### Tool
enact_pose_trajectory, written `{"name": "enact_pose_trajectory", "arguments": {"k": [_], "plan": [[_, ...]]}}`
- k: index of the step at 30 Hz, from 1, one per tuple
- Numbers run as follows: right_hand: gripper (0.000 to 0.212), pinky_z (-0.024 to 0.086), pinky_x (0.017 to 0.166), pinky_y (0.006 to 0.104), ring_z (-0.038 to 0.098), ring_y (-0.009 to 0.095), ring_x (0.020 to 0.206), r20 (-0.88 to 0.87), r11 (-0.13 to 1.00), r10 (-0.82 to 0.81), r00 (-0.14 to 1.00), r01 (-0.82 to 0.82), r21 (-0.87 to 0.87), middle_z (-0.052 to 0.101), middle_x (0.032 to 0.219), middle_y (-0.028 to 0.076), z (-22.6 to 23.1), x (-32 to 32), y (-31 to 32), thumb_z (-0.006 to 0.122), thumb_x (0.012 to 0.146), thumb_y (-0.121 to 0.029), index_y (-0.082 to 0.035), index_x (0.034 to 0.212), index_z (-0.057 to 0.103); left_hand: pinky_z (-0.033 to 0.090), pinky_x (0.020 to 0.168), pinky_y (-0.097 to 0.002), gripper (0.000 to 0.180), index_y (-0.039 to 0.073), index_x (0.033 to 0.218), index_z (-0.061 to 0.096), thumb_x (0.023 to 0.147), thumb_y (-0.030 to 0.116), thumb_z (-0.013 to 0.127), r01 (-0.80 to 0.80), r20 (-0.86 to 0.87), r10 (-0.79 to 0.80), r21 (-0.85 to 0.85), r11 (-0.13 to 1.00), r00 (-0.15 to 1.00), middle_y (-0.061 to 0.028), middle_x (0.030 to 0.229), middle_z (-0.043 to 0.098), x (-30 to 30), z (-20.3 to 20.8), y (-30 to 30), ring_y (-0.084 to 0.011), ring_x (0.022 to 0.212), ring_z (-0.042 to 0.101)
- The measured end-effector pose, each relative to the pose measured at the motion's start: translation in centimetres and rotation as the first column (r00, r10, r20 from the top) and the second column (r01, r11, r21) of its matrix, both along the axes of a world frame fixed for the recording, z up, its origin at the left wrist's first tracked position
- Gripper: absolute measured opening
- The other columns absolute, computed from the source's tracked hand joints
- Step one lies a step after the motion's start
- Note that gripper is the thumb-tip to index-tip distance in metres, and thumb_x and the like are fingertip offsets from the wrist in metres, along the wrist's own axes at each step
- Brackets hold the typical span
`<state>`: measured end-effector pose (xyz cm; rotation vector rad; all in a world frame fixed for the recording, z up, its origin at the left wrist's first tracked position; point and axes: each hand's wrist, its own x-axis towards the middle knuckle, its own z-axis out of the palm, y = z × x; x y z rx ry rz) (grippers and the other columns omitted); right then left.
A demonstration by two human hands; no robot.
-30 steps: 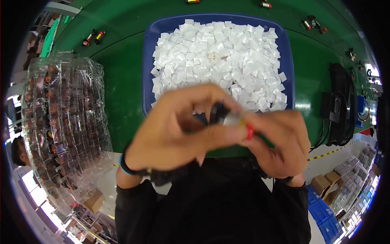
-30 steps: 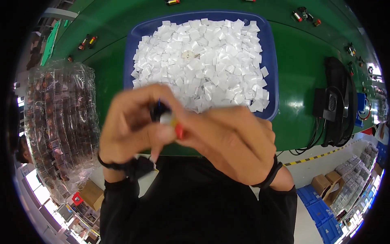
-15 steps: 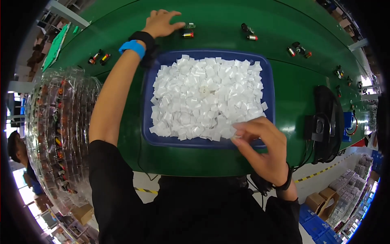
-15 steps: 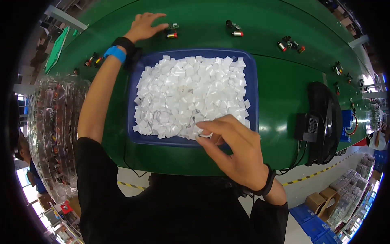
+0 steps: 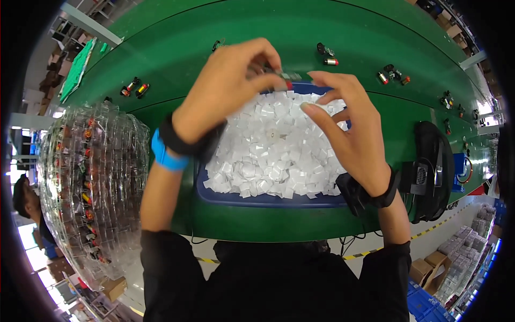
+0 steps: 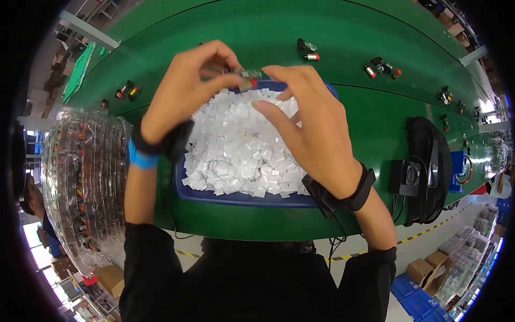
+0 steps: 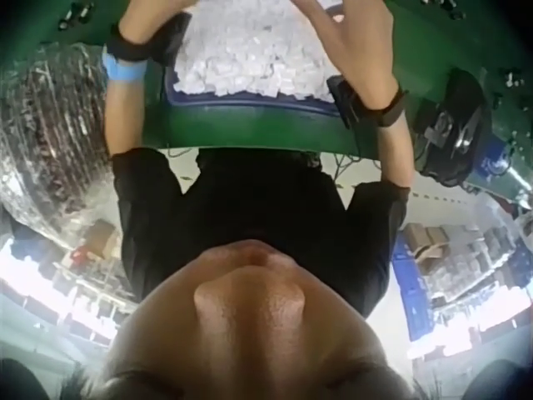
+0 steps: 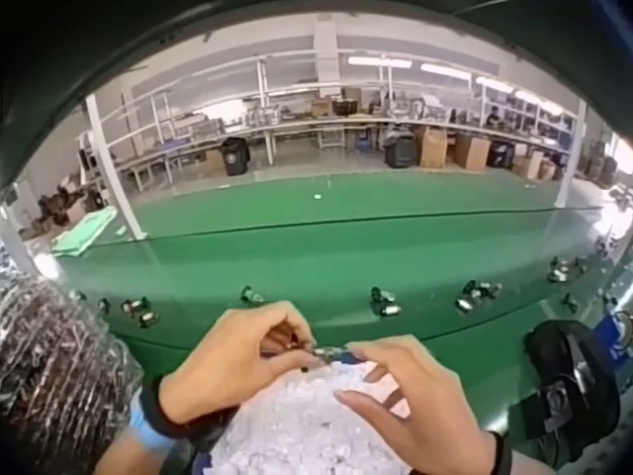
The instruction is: The person picks up a battery and a circuit board, wraps a white adhesive strip around them by hand, and places the assembly onto the table. They then reach into a plastic-wrapped tray to pull back the film and retrieve more components to repeat the process.
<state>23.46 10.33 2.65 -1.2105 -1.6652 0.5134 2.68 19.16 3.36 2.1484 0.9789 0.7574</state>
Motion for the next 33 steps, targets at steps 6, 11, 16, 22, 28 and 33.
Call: {"name": "enact_pose_trajectory", "arguments": {"k": [6,11,16,22,28,33], "plan": [[0.016,0.053,0.060,0.0264,0.066,0.019,0.077,0.251,0.954,0.256,0.934,-0.286,0.090,0.071,0.090,0.007,-1.1,1.3,-1.9,0.074,0.080,0.000,-0.002,0.096,0.073,0.058,0.083,-0.0318,0.020,0.001,0.091,0.063,0.078,-0.009,0.074,-0.054,0.043,0.055,-0.037,0.998,0.998,-0.0131,0.105,0.066,0.8,0.3,-9.5,-0.0208,0.096,0.068],[0.022,0.056,0.059,0.0291,0.069,0.021,0.075,0.327,0.936,0.266,0.907,-0.324,0.137,0.072,0.093,0.009,-0.8,1.3,-4.9,0.074,0.072,0.004,0.000,0.094,0.073,0.059,0.078,-0.0300,0.022,0.004,0.091,0.065,0.076,-0.009,0.073,-0.074,0.066,0.058,0.280,0.957,0.996,-0.0161,0.112,0.063,0.3,-1.2,-12.8,-0.0222,0.092,0.067],[0.024,0.057,0.058,0.0301,0.070,0.023,0.072,0.473,0.931,0.153,0.868,-0.287,0.226,0.073,0.094,0.013,-1.0,1.5,-6.9,0.077,0.070,0.005,0.002,0.093,0.073,0.058,0.073,-0.0301,0.028,0.004,0.107,0.061,0.083,-0.006,0.068,-0.304,0.295,0.279,0.039,0.952,0.914,-0.0122,0.107,0.061,0.7,-2.8,-15.8,-0.0192,0.086,0.065],[0.023,0.058,0.058,0.0294,0.070,0.023,0.074,0.426,0.912,0.215,0.879,-0.337,0.235,0.072,0.096,0.015,-1.8,1.5,-8.3,0.077,0.070,0.007,0.004,0.092,0.072,0.058,0.072,-0.0279,0.033,0.000,0.122,0.053,0.091,-0.002,0.064,0.302,0.410,0.365,-0.898,0.319,0.836,-0.0117,0.103,0.063,-1.3,-2.5,-14.9,-0.0168,0.086,0.064],[0.020,0.057,0.058,0.0283,0.069,0.025,0.078,0.251,0.974,0.225,0.941,-0.207,-0.097,0.068,0.108,0.015,-3.0,1.4,-8.2,0.075,0.077,0.007,0.003,0.096,0.071,0.059,0.071,-0.0280,0.028,0.001,0.121,0.055,0.095,-0.001,0.063,0.003,0.249,0.244,-0.704,0.710,0.937,-0.0094,0.102,0.064,0.4,-2.8,-15.7,-0.0153,0.084,0.065],[0.024,0.057,0.063,0.0269,0.068,0.022,0.083,-0.179,0.885,0.078,0.981,-0.151,-0.441,0.067,0.112,0.013,-2.7,2.2,-7.5,0.075,0.080,0.005,0.001,0.103,0.071,0.058,0.070,-0.0283,0.029,0.002,0.120,0.057,0.093,0.002,0.066,-0.106,0.065,0.155,-0.478,0.872,0.986,-0.0071,0.104,0.065,0.3,-3.2,-15.9,-0.0149,0.086,0.064]]}}
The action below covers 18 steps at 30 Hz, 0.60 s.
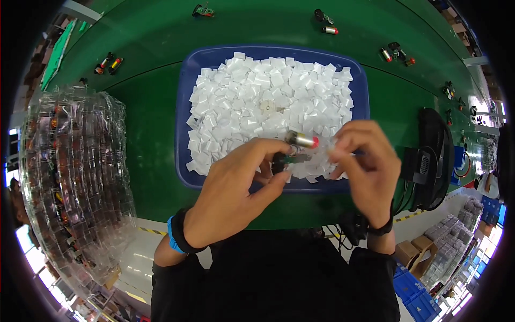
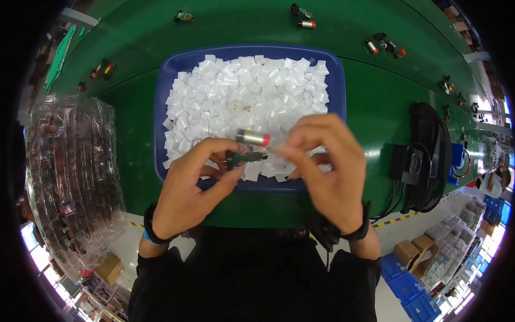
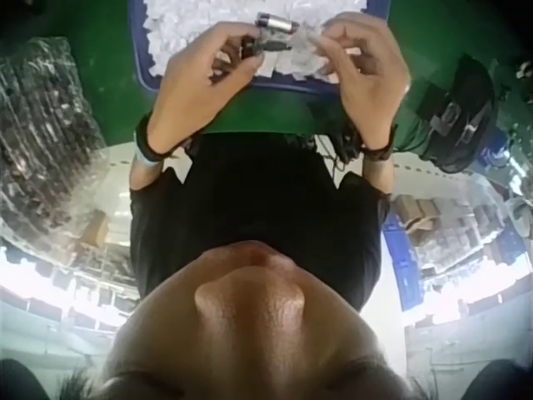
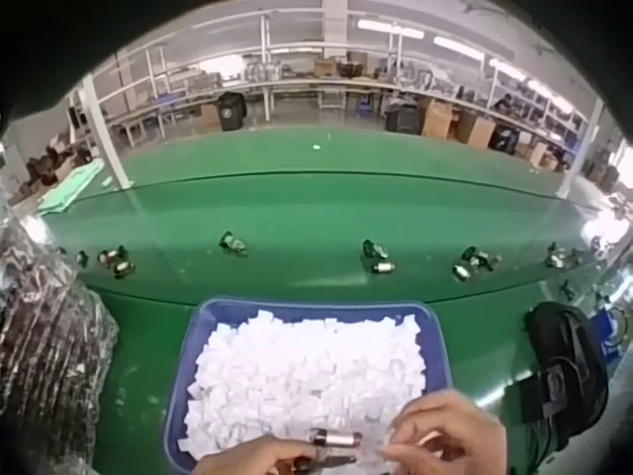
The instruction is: The person picks up a battery and a circuit board, wraps a white adhesive strip around them by hand, and places the assembly onto the table. They then reach into a plastic-wrapped tray to pull back the film and retrieve more components to repeat the process.
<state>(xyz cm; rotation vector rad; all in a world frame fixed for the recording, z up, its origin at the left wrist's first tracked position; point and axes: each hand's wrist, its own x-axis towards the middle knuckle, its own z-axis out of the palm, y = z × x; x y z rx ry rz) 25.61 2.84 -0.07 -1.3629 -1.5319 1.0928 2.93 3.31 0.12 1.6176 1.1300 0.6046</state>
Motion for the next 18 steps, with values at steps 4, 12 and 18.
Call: {"name": "enact_pose_trajectory", "arguments": {"k": [4,12,18], "plan": [[0.025,0.056,0.071,0.0267,0.067,0.019,0.090,0.242,0.975,-0.149,0.959,0.102,0.198,0.067,0.112,0.012,0.2,0.4,1.8,0.074,0.082,0.005,0.000,0.106,0.070,0.057,0.071,-0.0274,0.029,0.002,0.120,0.058,0.093,0.001,0.066,-0.028,0.146,0.040,-0.085,0.996,0.989,-0.0069,0.106,0.064,0.3,0.3,0.3,-0.0155,0.087,0.065],[0.030,0.055,0.080,0.0341,0.066,0.023,0.094,-0.001,0.983,0.173,0.985,-0.173,0.056,0.071,0.104,0.011,0.8,-0.7,1.3,0.083,0.074,-0.001,-0.001,0.102,0.071,0.052,0.066,-0.0250,0.016,0.002,0.114,0.056,0.098,0.005,0.057,0.004,0.228,0.084,-0.363,0.932,0.970,-0.0042,0.100,0.061,0.2,0.2,0.5,-0.0126,0.084,0.063],[0.033,0.052,0.078,0.0394,0.064,0.027,0.087,0.383,0.802,0.268,0.884,-0.425,0.419,0.073,0.095,0.010,1.5,-0.8,0.8,0.086,0.066,-0.004,-0.004,0.094,0.071,0.048,0.061,-0.0222,0.015,0.003,0.113,0.054,0.103,0.013,0.047,0.140,0.421,0.099,-0.501,0.854,0.902,-0.0036,0.097,0.059,0.1,-1.0,1.4,-0.0114,0.076,0.061]]}}
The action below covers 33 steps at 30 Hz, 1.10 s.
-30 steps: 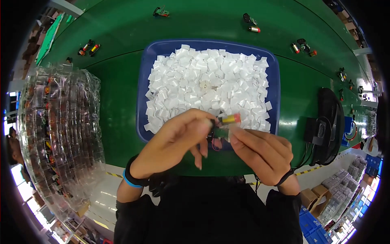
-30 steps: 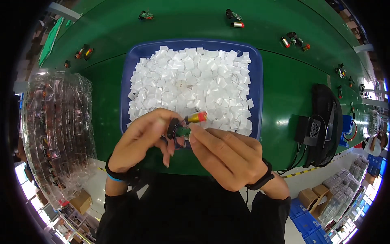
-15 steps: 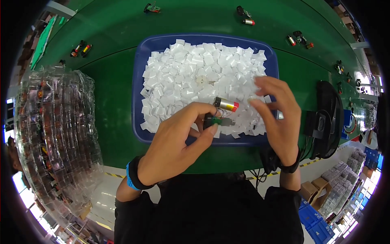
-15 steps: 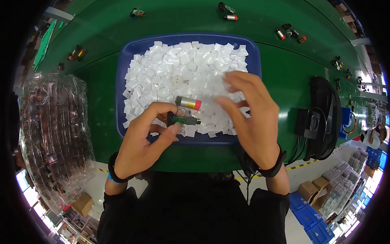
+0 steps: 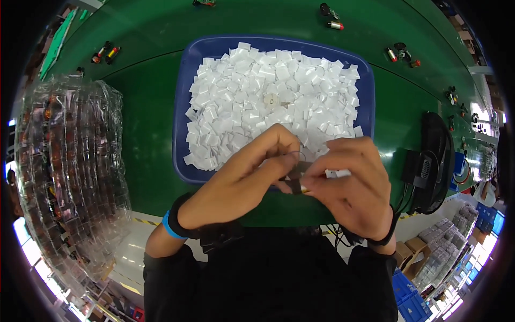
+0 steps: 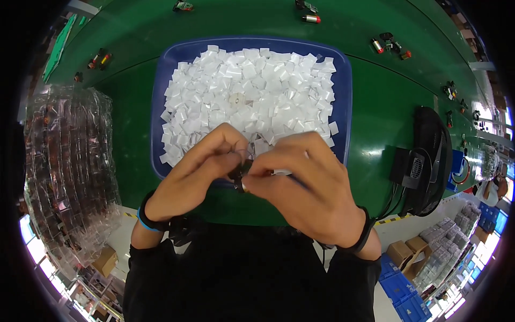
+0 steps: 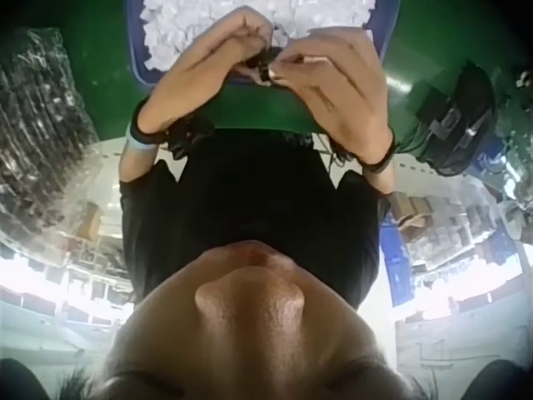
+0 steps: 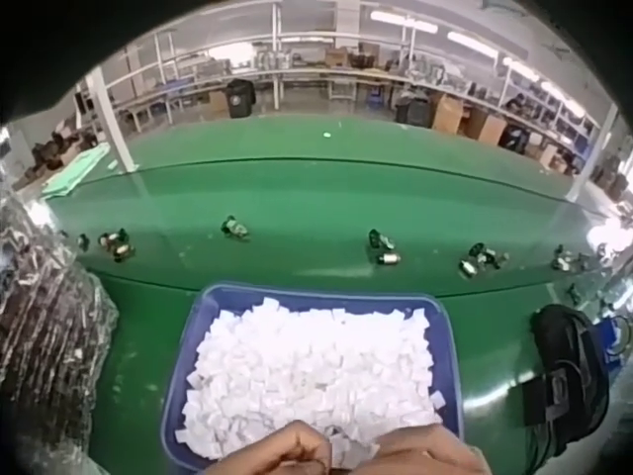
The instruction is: The person picks up a battery and a circuit board, wraps a white adhesive strip around them by hand, and places the assembly onto the table. They then reach into a plastic-wrapped tray to pull back the film and retrieve more components to repeat the process.
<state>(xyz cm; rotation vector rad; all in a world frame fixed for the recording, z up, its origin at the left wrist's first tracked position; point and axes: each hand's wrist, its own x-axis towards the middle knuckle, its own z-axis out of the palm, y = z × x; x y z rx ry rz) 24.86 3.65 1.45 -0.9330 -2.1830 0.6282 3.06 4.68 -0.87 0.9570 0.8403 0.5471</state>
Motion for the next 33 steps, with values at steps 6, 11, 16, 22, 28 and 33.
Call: {"name": "enact_pose_trajectory", "arguments": {"k": [6,11,16,22,28,33], "plan": [[0.031,0.049,0.071,0.0370,0.062,0.025,0.086,0.140,0.982,-0.005,0.990,-0.021,0.188,0.075,0.094,0.009,-0.1,-0.6,-0.7,0.086,0.065,-0.006,-0.005,0.090,0.069,0.047,0.056,-0.0210,0.023,0.003,0.117,0.054,0.106,0.017,0.039,-0.004,-0.033,-0.001,-0.137,0.991,0.999,-0.0035,0.093,0.059,0.2,0.6,0.5,-0.0107,0.069,0.060],[0.031,0.047,0.068,0.0355,0.062,0.024,0.086,0.032,0.988,-0.042,0.999,0.037,0.147,0.076,0.096,0.009,-0.2,-0.5,-0.8,0.086,0.068,-0.011,-0.005,0.092,0.067,0.049,0.054,-0.0221,0.027,0.002,0.122,0.056,0.106,0.016,0.040,-0.184,-0.014,0.183,-0.112,0.977,0.983,-0.0037,0.087,0.060,0.4,1.7,0.0,-0.0094,0.067,0.059],[0.030,0.049,0.070,0.0359,0.062,0.024,0.085,0.001,0.987,-0.074,0.997,0.073,0.144,0.076,0.100,0.010,-0.3,-0.6,-0.9,0.085,0.072,-0.013,-0.004,0.094,0.067,0.051,0.054,-0.0232,0.026,0.000,0.125,0.056,0.104,0.011,0.044,-0.041,-0.018,0.040,-0.034,0.999,0.999,-0.0061,0.085,0.061,-0.6,1.6,-0.8,-0.0097,0.066,0.060],[0.029,0.051,0.069,0.0342,0.061,0.025,0.085,0.032,0.981,-0.118,0.992,0.112,0.159,0.075,0.103,0.011,-0.3,-1.2,-1.9,0.084,0.073,-0.013,-0.004,0.095,0.068,0.055,0.056,-0.0249,0.026,-0.002,0.123,0.055,0.098,-0.002,0.048,0.006,0.087,0.003,-0.111,0.994,0.996,-0.0074,0.087,0.062,-0.6,1.1,-0.5,-0.0109,0.066,0.062],[0.033,0.052,0.067,0.0320,0.062,0.024,0.083,0.111,0.964,-0.185,0.977,0.158,0.214,0.075,0.102,0.009,0.1,-1.5,-2.4,0.086,0.069,-0.011,-0.004,0.097,0.071,0.057,0.059,-0.0253,0.032,-0.003,0.125,0.053,0.094,-0.006,0.049,0.046,0.067,-0.040,-0.104,0.993,0.997,-0.0080,0.091,0.062,-0.8,1.2,-1.0,-0.0112,0.068,0.064],[0.031,0.050,0.056,0.0265,0.061,0.020,0.079,0.199,0.960,-0.111,0.974,0.052,0.276,0.073,0.096,0.007,0.2,-1.1,-1.3,0.083,0.064,-0.004,-0.002,0.094,0.075,0.058,0.063,-0.0258,0.037,-0.002,0.129,0.050,0.092,-0.007,0.050,0.009,0.042,-0.008,-0.028,1.000,0.999,-0.0088,0.100,0.062,-0.7,0.7,-2.2,-0.0119,0.078,0.065]]}}
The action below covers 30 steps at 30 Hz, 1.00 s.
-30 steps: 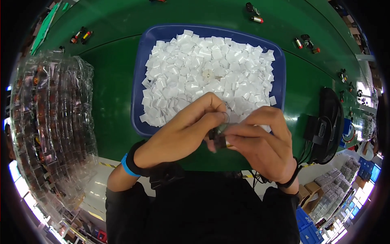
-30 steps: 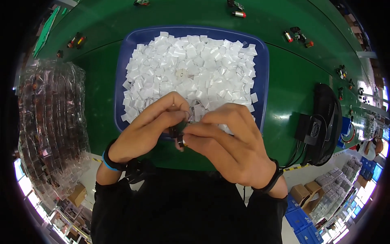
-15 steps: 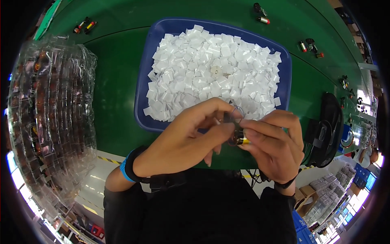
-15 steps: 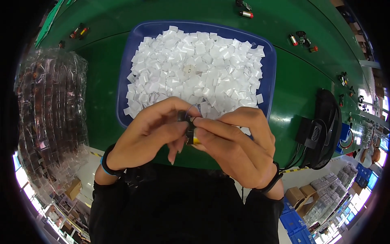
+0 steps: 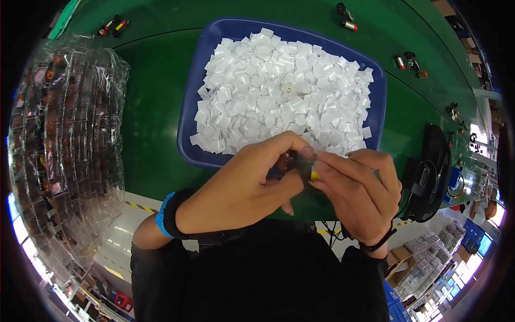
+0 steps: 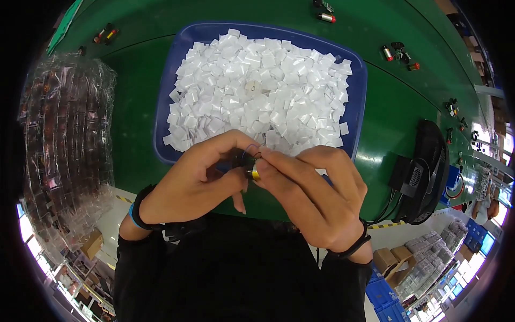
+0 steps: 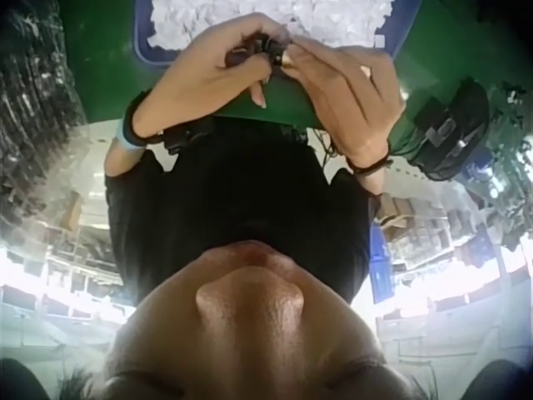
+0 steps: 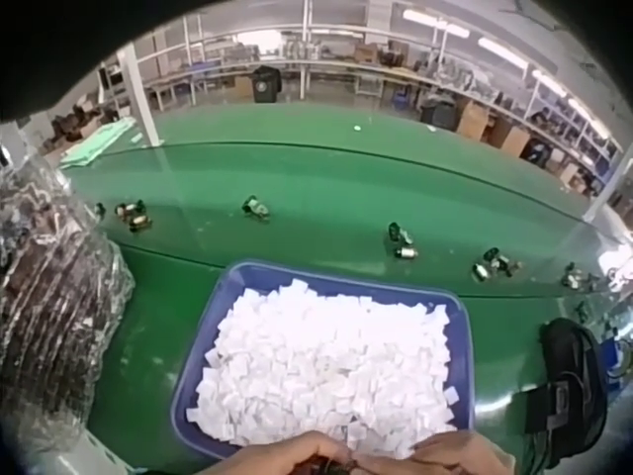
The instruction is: The person picks up a battery and a circuit board, wraps a white adhesive strip around them by hand, and places the assembly onto the table. They then reach into a plastic-wrapped tray to pull back the film and retrieve more components to repeat the process.
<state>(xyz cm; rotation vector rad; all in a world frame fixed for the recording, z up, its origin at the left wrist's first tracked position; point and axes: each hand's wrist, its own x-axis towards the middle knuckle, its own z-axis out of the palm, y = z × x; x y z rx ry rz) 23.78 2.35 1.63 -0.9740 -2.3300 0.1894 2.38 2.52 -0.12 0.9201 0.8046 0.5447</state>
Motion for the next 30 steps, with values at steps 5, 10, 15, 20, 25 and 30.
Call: {"name": "enact_pose_trajectory", "arguments": {"k": [5,10,15,20,25,30], "plan": [[0.032,0.050,0.056,0.0255,0.060,0.020,0.080,0.035,0.998,-0.022,0.999,0.020,0.059,0.071,0.094,0.006,-0.4,-0.1,0.0,0.080,0.061,-0.004,-0.003,0.093,0.075,0.059,0.066,-0.0261,0.040,-0.001,0.133,0.049,0.093,-0.007,0.054,0.103,-0.119,-0.084,0.165,0.981,0.989,-0.0087,0.106,0.062,-0.3,0.4,0.0,-0.0125,0.086,0.064],[0.031,0.050,0.056,0.0257,0.060,0.021,0.079,-0.007,0.996,-0.011,1.000,0.011,0.085,0.068,0.093,0.004,-0.5,0.4,0.1,0.080,0.060,-0.004,-0.005,0.091,0.075,0.060,0.066,-0.0257,0.041,-0.001,0.134,0.050,0.095,-0.006,0.059,-0.006,0.042,0.003,0.073,0.997,0.999,-0.0094,0.110,0.062,-0.1,0.4,-0.1,-0.0128,0.087,0.065],[0.030,0.050,0.056,0.0254,0.060,0.020,0.079,-0.030,0.995,0.006,1.000,-0.003,0.101,0.068,0.094,0.005,-0.4,0.4,0.0,0.079,0.060,-0.003,-0.005,0.090,0.076,0.060,0.064,-0.0254,0.041,-0.001,0.133,0.051,0.095,-0.003,0.063,0.014,0.018,-0.016,0.080,0.997,1.000,-0.0128,0.117,0.062,0.1,-0.2,-0.5,-0.0142,0.090,0.066],[0.037,0.050,0.057,0.0252,0.060,0.020,0.079,-0.044,0.995,-0.034,0.998,0.037,0.089,0.068,0.093,0.006,0.1,0.1,-0.2,0.084,0.061,-0.005,-0.005,0.097,0.075,0.061,0.063,-0.0259,0.037,-0.004,0.131,0.051,0.095,-0.003,0.061,-0.090,0.042,0.086,0.111,0.990,0.995,-0.0183,0.123,0.061,0.5,-0.5,-0.8,-0.0168,0.093,0.067],[0.043,0.050,0.065,0.0290,0.063,0.022,0.083,-0.303,0.952,-0.254,0.918,0.183,-0.246,0.068,0.103,0.015,0.4,0.3,-1.5,0.089,0.068,-0.006,-0.001,0.105,0.068,0.060,0.063,-0.0260,0.034,-0.006,0.128,0.050,0.096,-0.003,0.061,-0.336,0.162,0.303,0.258,0.906,0.939,-0.0246,0.126,0.061,1.1,-0.7,-1.4,-0.0201,0.094,0.068],[0.045,0.054,0.070,0.0284,0.068,0.021,0.082,-0.463,0.892,-0.261,0.847,0.028,-0.451,0.069,0.103,0.020,-0.6,-0.9,-2.5,0.088,0.071,-0.004,0.002,0.108,0.063,0.059,0.061,-0.0258,0.032,-0.006,0.125,0.049,0.096,0.000,0.062,-0.279,0.115,0.255,0.428,0.860,0.960,-0.0265,0.124,0.061,0.9,-1.8,-1.8,-0.0224,0.096,0.068]]}}
